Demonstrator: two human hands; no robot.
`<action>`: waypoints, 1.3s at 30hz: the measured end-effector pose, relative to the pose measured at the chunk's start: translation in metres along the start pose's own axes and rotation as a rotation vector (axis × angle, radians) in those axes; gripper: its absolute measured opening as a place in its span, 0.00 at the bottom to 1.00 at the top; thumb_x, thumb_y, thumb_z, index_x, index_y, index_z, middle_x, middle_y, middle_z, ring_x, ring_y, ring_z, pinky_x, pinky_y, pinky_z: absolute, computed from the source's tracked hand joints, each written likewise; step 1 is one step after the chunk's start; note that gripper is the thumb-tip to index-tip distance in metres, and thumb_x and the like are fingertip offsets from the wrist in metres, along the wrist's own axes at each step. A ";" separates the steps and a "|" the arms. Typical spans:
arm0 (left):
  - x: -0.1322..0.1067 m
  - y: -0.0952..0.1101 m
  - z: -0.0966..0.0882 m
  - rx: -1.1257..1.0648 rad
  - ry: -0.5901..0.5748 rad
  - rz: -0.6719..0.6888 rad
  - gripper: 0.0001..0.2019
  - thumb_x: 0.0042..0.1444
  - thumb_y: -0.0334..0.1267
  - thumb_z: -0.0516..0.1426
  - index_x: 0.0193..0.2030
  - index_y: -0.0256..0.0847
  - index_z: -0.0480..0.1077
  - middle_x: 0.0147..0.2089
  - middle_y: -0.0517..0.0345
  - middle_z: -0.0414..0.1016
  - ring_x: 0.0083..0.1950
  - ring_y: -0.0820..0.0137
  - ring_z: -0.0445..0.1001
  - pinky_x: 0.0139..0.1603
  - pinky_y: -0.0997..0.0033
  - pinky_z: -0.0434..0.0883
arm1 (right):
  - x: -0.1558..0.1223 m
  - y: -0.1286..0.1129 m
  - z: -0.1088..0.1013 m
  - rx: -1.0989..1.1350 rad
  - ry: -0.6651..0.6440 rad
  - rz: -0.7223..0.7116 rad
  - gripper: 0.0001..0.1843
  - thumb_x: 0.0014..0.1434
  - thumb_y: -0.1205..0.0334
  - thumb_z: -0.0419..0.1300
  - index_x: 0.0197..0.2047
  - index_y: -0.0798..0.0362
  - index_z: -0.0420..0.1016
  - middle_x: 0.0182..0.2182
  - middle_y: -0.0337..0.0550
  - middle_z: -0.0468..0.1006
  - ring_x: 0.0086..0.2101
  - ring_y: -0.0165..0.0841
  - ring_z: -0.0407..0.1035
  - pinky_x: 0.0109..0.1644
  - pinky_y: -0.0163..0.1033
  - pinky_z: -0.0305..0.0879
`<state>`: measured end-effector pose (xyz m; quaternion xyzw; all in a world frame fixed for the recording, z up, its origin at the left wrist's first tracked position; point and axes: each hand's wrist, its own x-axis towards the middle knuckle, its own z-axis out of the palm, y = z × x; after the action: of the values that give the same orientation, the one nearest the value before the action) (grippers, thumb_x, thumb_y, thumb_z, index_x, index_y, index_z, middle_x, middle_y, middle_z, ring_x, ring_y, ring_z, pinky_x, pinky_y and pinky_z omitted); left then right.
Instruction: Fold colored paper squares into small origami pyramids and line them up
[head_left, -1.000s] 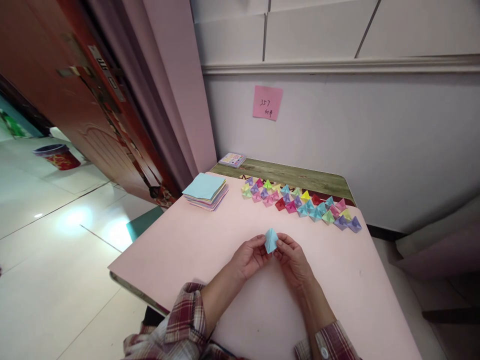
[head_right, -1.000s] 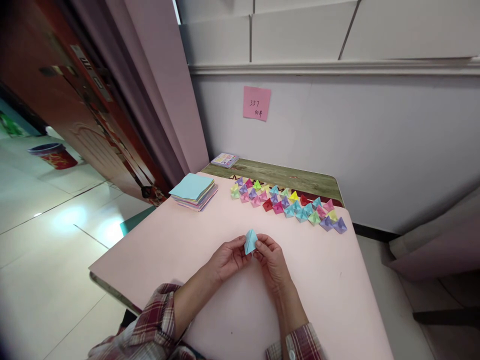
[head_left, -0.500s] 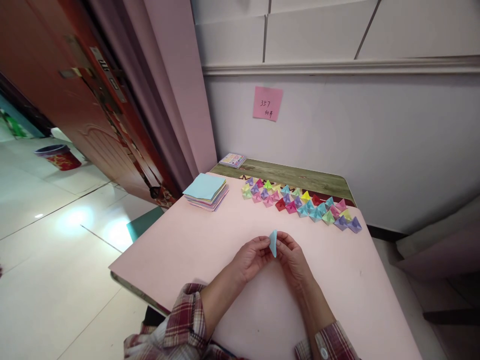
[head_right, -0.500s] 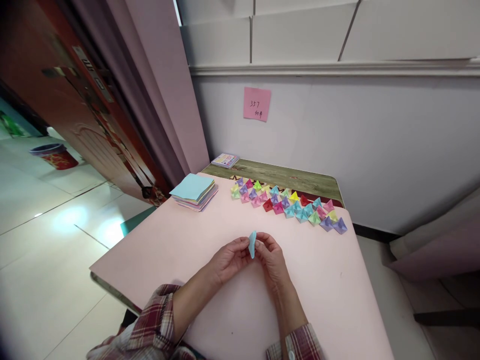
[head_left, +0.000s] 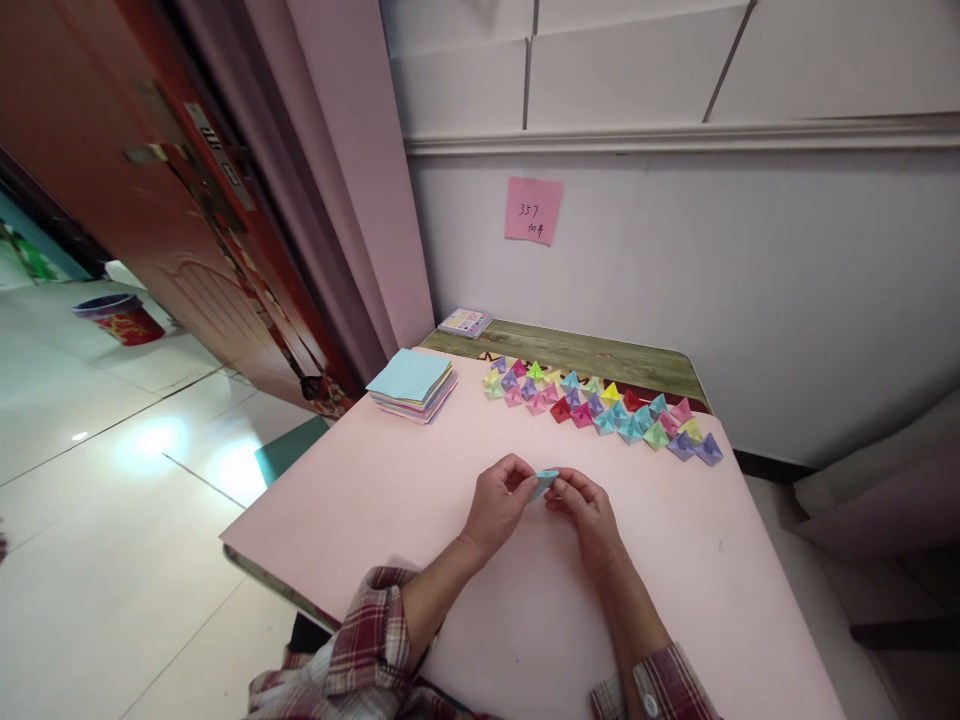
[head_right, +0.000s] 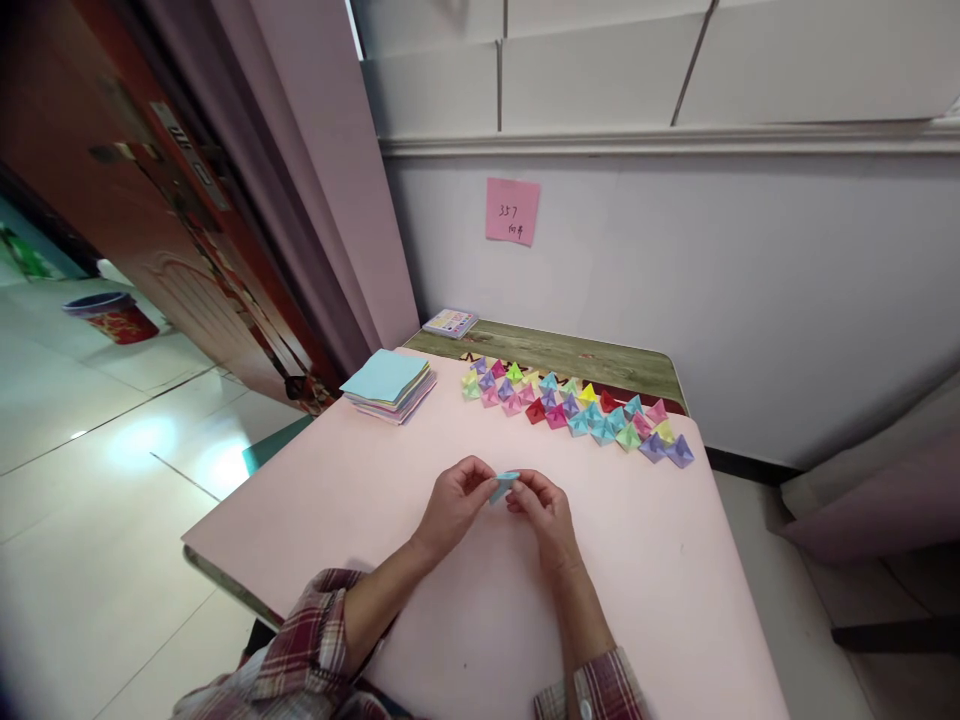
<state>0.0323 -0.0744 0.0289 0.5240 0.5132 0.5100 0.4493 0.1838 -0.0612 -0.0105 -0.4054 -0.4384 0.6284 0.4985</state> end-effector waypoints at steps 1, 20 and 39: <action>0.000 0.002 -0.003 0.091 -0.037 0.054 0.05 0.52 0.36 0.59 0.29 0.38 0.69 0.27 0.62 0.70 0.29 0.74 0.67 0.32 0.73 0.64 | 0.000 -0.001 -0.001 -0.025 -0.012 -0.012 0.16 0.51 0.51 0.67 0.40 0.51 0.79 0.29 0.40 0.77 0.31 0.33 0.68 0.37 0.37 0.66; 0.004 -0.019 -0.005 -0.199 -0.184 -0.261 0.16 0.49 0.50 0.63 0.29 0.37 0.70 0.26 0.56 0.75 0.23 0.73 0.70 0.25 0.73 0.67 | 0.003 0.004 -0.002 -0.118 0.067 0.012 0.18 0.48 0.46 0.69 0.30 0.54 0.78 0.24 0.39 0.75 0.25 0.30 0.65 0.32 0.36 0.62; 0.003 -0.020 -0.008 -0.131 -0.155 -0.143 0.14 0.52 0.46 0.62 0.26 0.37 0.69 0.22 0.60 0.72 0.22 0.76 0.67 0.26 0.76 0.64 | 0.002 -0.001 0.000 -0.193 0.051 -0.040 0.18 0.48 0.46 0.68 0.32 0.53 0.80 0.25 0.40 0.76 0.26 0.31 0.64 0.31 0.35 0.59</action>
<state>0.0224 -0.0703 0.0096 0.4934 0.4788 0.4671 0.5560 0.1835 -0.0588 -0.0100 -0.4586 -0.4922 0.5625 0.4806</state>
